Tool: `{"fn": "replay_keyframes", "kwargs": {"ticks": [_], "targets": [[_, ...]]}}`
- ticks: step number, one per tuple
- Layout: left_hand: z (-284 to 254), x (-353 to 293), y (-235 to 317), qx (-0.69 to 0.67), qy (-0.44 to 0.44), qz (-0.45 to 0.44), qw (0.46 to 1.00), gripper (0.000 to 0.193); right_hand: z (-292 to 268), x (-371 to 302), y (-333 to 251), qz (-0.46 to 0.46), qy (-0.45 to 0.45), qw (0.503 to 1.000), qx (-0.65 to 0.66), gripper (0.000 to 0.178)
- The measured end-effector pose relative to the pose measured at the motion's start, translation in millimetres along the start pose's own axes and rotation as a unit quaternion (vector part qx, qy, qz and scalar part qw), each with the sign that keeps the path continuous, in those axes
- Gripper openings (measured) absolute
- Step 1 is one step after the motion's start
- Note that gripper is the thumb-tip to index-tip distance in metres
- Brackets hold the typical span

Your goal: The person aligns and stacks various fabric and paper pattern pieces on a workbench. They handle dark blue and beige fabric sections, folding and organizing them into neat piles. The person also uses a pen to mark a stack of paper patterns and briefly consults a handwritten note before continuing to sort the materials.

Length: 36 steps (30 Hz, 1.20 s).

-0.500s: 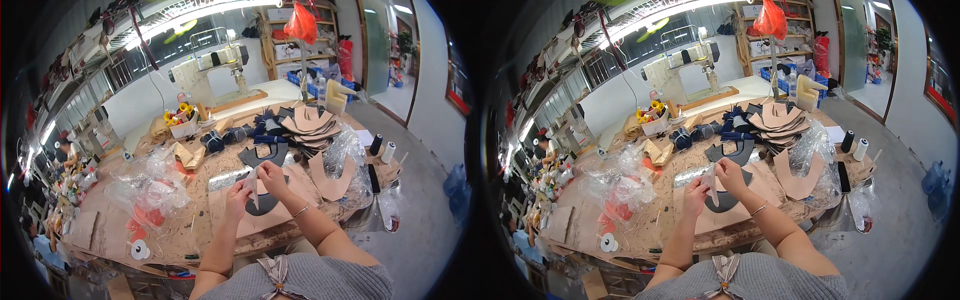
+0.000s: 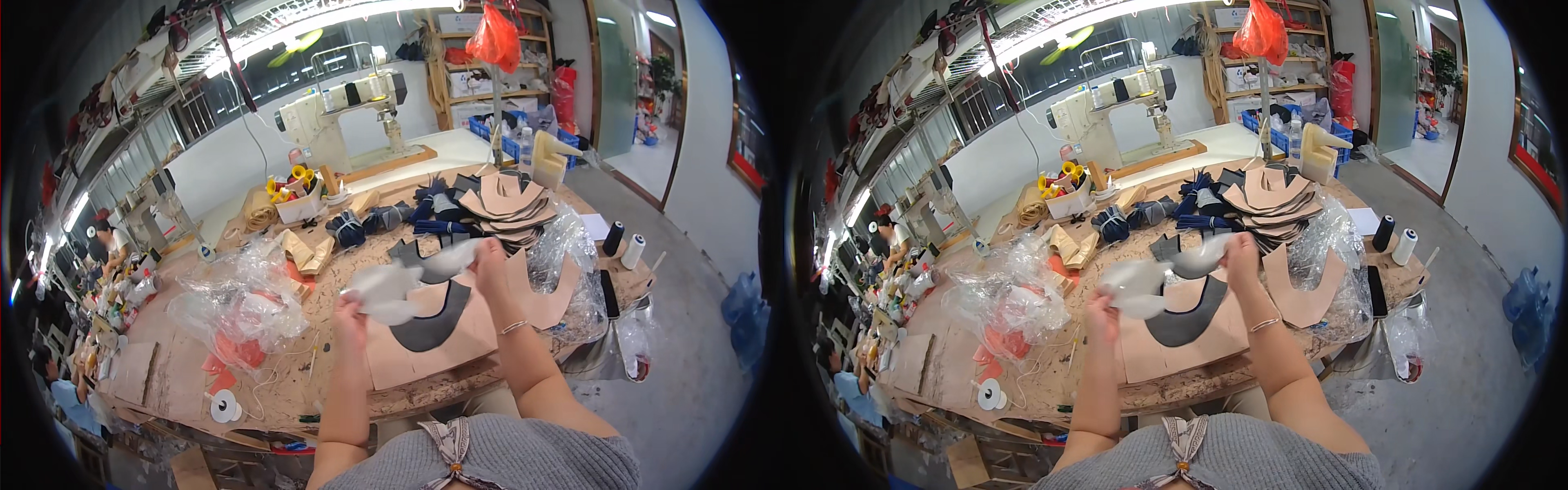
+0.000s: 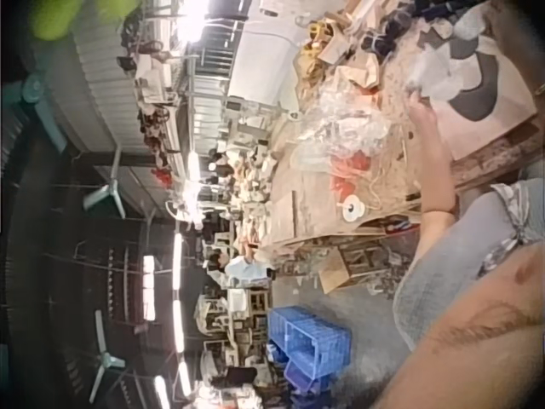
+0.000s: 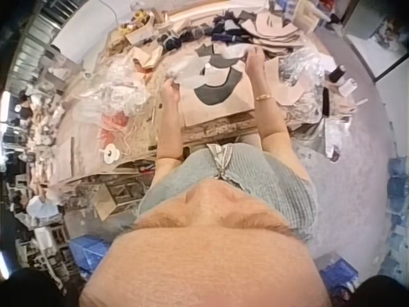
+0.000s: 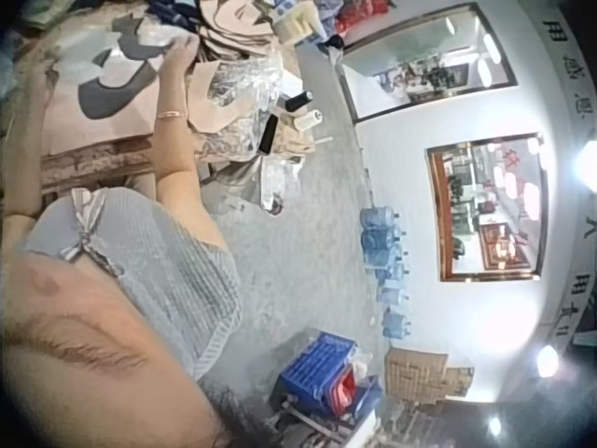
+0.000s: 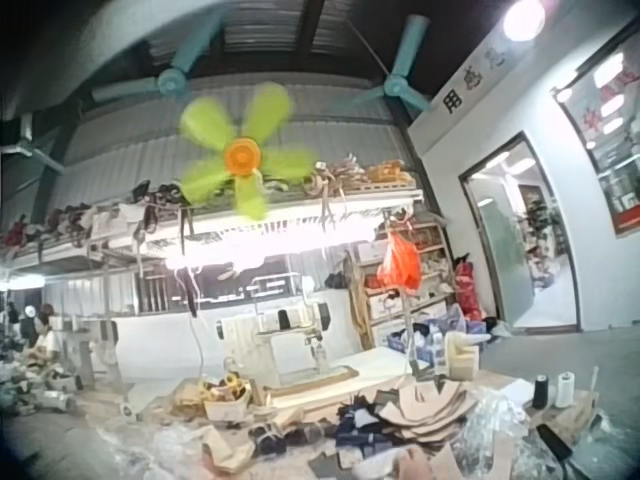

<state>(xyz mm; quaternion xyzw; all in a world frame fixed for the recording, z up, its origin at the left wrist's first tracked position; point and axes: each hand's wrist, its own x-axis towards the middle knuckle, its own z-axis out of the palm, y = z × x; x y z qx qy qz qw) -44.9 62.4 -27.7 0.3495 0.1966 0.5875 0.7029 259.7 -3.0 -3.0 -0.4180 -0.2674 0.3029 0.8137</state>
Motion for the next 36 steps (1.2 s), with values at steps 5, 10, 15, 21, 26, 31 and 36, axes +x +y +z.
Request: {"fn": "replay_keyframes", "kwargs": {"ticks": [5,10,15,21,26,31,36], "targets": [[-76,47,18,0.286,0.086,0.034,0.954,0.039,-22,-1,-54,0.019,-0.091,0.986,0.138,0.009],[-31,0,21,0.838,0.103,0.243,0.477,0.063,-37,-25,-57,0.106,-0.198,0.961,0.161,0.012],[-6,-17,-10,0.753,-0.209,0.324,0.533,0.053,-47,-45,-38,0.169,-0.168,0.959,0.154,0.019],[67,-131,-67,0.745,-0.349,0.221,0.524,0.057,-55,-67,-39,0.204,-0.181,0.948,0.162,0.025],[72,-136,-88,0.669,-0.281,0.192,0.661,0.061,-76,-87,-36,0.278,-0.23,0.917,0.17,0.024],[81,-125,-54,0.076,-0.285,-0.197,0.935,0.053,-62,-122,-49,0.376,-0.324,0.866,0.066,0.011],[77,-129,-47,0.298,-0.195,-0.227,0.907,0.017,-57,-122,-46,0.28,-0.298,0.91,-0.065,0.012]]}}
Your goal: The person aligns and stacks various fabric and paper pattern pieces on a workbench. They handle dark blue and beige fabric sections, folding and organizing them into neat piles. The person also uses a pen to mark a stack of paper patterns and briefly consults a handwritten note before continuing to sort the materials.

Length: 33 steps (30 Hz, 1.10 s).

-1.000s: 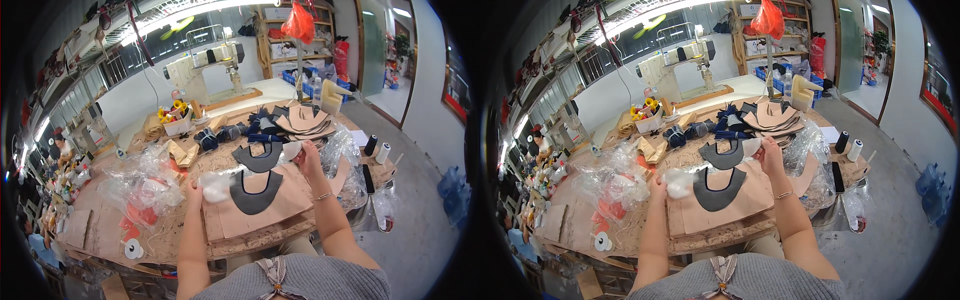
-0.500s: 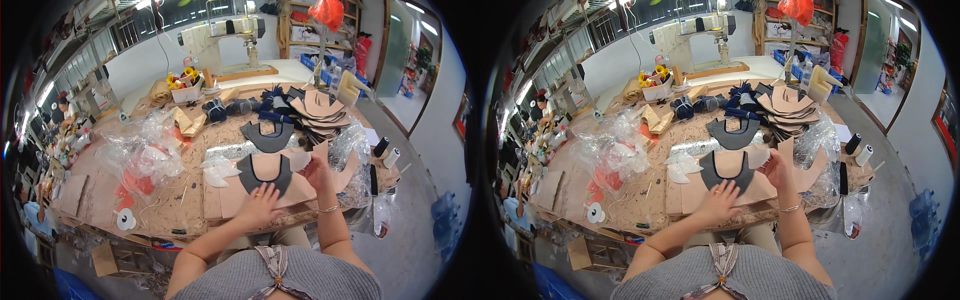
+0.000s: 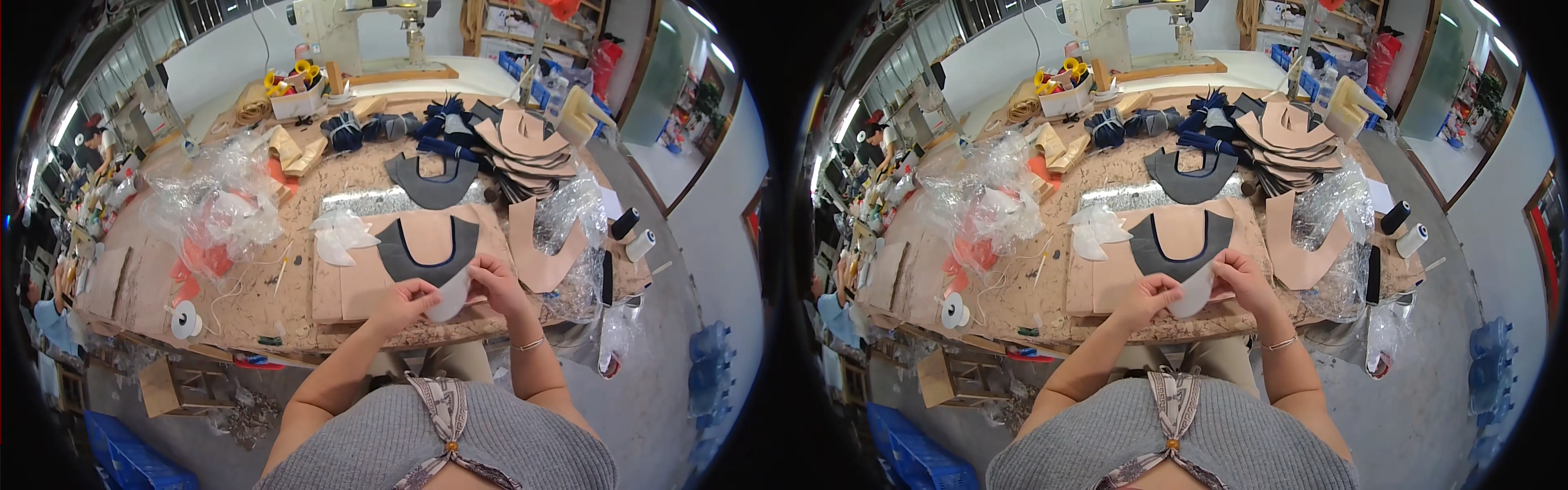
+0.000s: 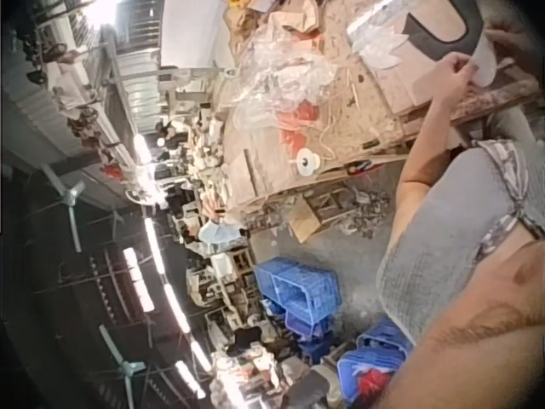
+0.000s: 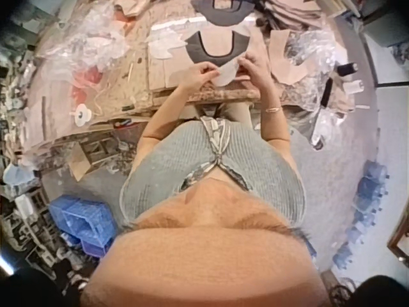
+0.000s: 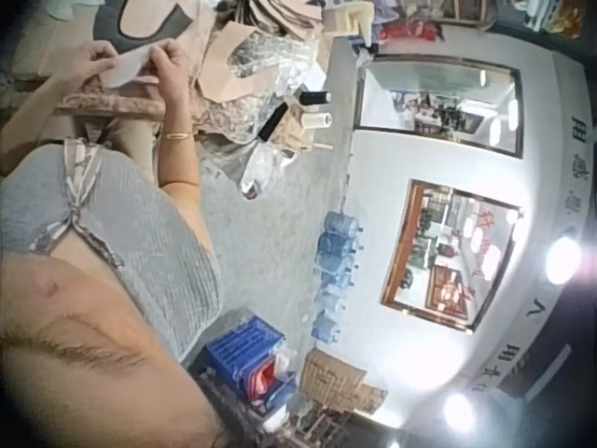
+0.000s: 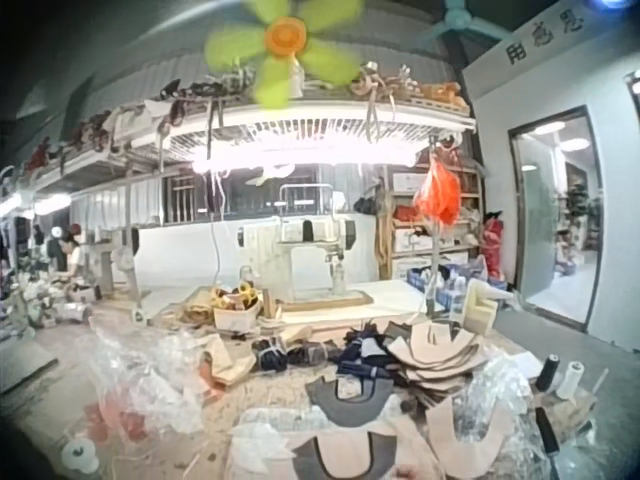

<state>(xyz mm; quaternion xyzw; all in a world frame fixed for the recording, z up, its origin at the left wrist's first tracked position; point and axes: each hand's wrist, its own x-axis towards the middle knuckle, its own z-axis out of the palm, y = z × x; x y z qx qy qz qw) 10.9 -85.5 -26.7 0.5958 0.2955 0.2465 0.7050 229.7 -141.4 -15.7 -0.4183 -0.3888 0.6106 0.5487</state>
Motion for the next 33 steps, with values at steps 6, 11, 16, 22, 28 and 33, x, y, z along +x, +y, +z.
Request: {"fn": "replay_keyframes", "kwargs": {"ticks": [6,11,16,22,28,33], "targets": [[-21,6,3,0.01,0.074,0.015,0.997,0.022,-6,10,25,-0.101,0.19,0.938,-0.271,0.014],[-20,12,17,0.201,0.136,0.016,0.97,0.026,-1,13,38,-0.226,0.232,0.869,-0.374,0.009],[-29,21,7,0.274,0.124,0.019,0.954,0.03,-3,12,39,-0.237,0.23,0.856,-0.399,0.008],[-41,24,11,0.188,0.098,-0.042,0.976,0.033,-5,10,36,-0.19,0.191,0.883,-0.385,0.009],[-33,25,8,0.334,0.129,0.009,0.934,0.031,2,11,29,-0.187,0.213,0.85,-0.445,0.011],[-18,20,17,0.394,0.16,0.028,0.905,0.029,1,15,38,-0.246,0.242,0.781,-0.52,0.01]]}}
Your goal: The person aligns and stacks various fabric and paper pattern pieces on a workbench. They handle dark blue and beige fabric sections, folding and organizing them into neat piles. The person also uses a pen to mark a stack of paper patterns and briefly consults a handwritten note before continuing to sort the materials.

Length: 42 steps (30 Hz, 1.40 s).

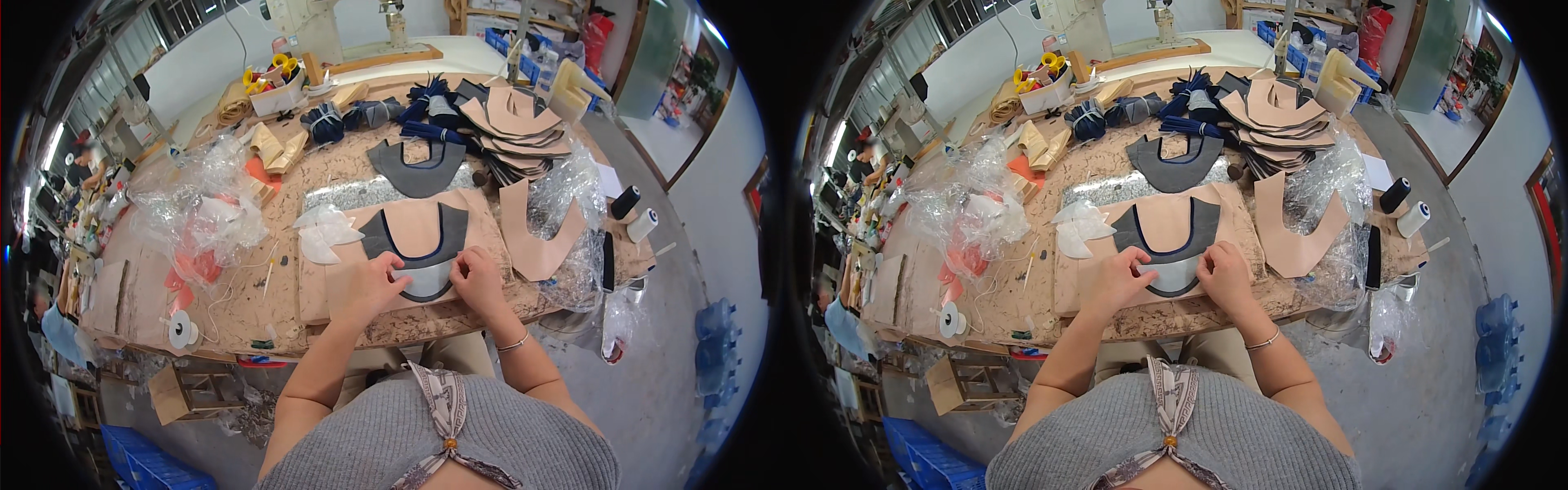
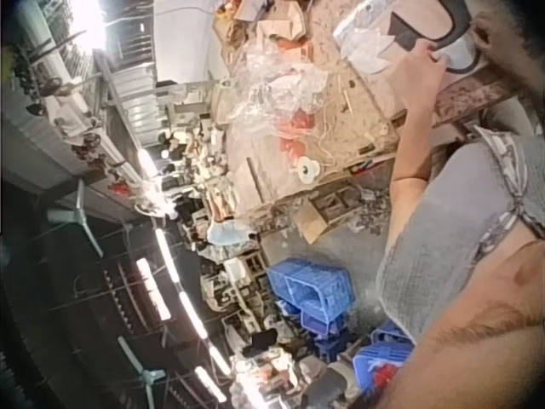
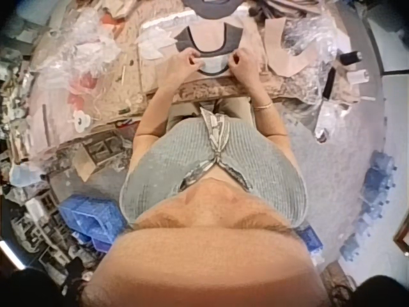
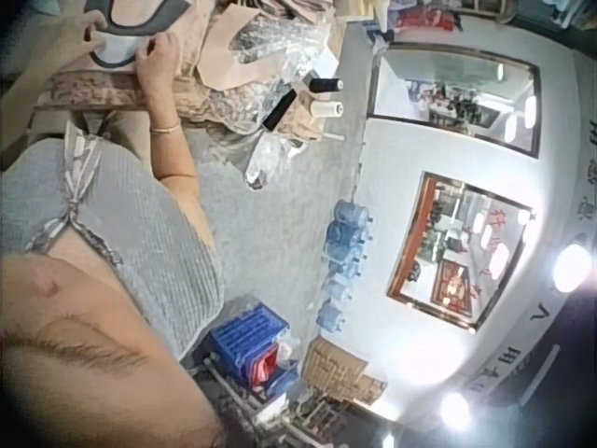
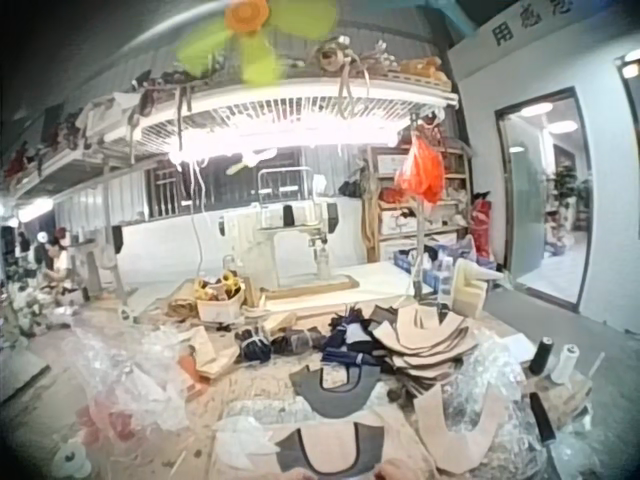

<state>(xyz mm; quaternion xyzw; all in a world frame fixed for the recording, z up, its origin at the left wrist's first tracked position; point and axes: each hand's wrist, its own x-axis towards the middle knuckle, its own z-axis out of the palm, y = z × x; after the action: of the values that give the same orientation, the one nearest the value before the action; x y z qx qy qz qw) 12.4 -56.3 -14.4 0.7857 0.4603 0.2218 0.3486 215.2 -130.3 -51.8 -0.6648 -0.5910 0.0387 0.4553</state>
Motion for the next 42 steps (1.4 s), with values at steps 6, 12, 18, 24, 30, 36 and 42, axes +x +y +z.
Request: {"fn": "replay_keyframes", "kwargs": {"ticks": [6,12,18,24,30,36,42], "targets": [[-1,0,1,0.026,0.016,0.039,0.999,0.028,7,-4,2,-0.048,0.025,0.998,-0.016,0.011],[-4,4,-27,0.015,0.069,0.055,0.996,0.026,9,-3,-4,-0.047,0.009,0.998,-0.032,0.012],[26,-17,-15,0.114,0.144,0.317,0.93,0.056,10,-1,-7,-0.05,0.025,0.998,-0.033,0.01],[56,-39,3,0.275,0.025,0.296,0.914,0.086,-20,8,14,-0.037,0.044,0.981,-0.183,0.023],[51,-38,7,0.254,-0.01,0.279,0.926,0.09,-9,-24,-14,-0.153,-0.16,0.97,-0.096,0.043],[23,-31,-9,0.037,-0.039,0.266,0.963,0.08,-45,-6,-6,0.112,-0.151,0.967,0.174,0.027],[20,-33,-22,-0.011,-0.017,0.293,0.956,0.057,-124,-10,77,0.037,-0.07,0.98,-0.183,0.06]]}}
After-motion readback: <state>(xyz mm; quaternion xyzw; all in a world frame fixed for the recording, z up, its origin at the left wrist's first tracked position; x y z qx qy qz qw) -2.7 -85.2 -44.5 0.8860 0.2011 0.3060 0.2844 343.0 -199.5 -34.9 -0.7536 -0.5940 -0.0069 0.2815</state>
